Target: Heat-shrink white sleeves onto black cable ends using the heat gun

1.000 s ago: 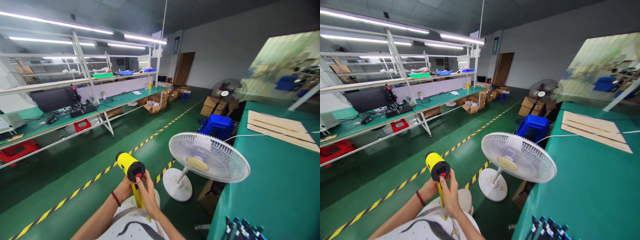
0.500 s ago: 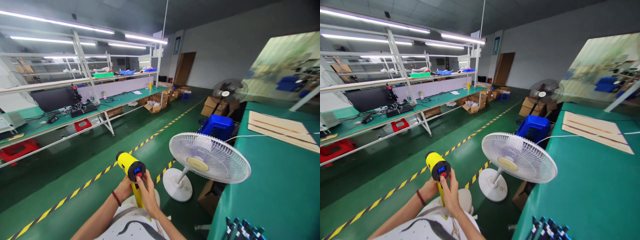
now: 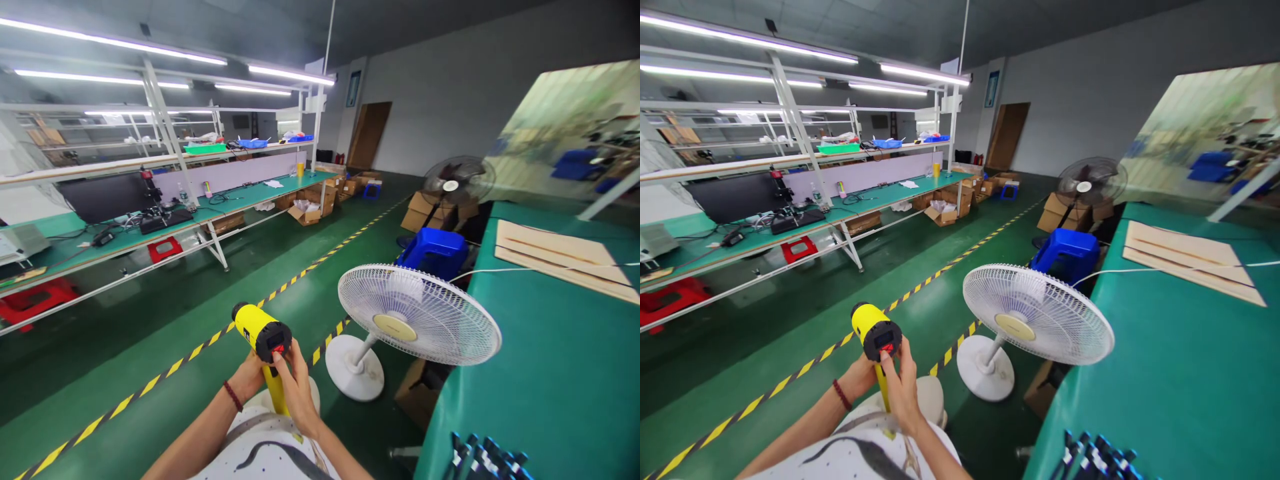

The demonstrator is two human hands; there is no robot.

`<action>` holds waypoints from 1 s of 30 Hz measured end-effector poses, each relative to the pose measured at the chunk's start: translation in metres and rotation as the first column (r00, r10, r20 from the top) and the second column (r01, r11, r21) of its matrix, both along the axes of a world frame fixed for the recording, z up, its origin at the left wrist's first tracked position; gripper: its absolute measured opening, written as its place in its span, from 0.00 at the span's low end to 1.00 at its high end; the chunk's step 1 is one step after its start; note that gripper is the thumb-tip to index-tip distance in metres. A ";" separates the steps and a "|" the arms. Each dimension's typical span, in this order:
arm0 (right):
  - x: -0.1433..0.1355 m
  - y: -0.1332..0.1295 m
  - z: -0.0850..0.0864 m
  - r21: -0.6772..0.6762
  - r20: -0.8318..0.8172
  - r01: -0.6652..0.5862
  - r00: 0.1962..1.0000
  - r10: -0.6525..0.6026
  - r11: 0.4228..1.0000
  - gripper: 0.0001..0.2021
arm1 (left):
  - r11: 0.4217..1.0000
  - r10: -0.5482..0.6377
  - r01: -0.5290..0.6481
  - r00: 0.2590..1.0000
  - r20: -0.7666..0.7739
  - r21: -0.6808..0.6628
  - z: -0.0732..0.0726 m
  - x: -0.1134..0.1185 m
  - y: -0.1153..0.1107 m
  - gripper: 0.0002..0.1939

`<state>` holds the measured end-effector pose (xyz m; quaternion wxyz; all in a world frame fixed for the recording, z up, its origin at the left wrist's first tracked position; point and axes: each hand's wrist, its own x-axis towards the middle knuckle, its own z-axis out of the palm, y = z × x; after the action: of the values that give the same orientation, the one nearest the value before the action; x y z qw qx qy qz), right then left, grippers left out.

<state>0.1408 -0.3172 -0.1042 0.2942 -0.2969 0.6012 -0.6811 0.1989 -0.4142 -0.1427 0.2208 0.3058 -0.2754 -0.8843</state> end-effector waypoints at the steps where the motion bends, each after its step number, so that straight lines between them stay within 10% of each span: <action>1: 0.000 0.000 0.000 0.005 -0.006 -0.006 1.000 0.006 1.000 0.18 | 1.000 -0.002 0.002 1.000 0.000 -0.001 0.000 0.000 0.000 0.26; 30: -0.001 -0.004 -0.004 -0.005 -0.008 0.055 0.998 -0.055 0.998 0.20 | 0.999 -0.022 0.023 0.999 0.038 -0.032 -0.003 -0.001 -0.003 0.29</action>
<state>0.1401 -0.3217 -0.1080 0.2722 -0.2836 0.6086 -0.6893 0.1979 -0.4169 -0.1458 0.2107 0.3155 -0.2973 -0.8762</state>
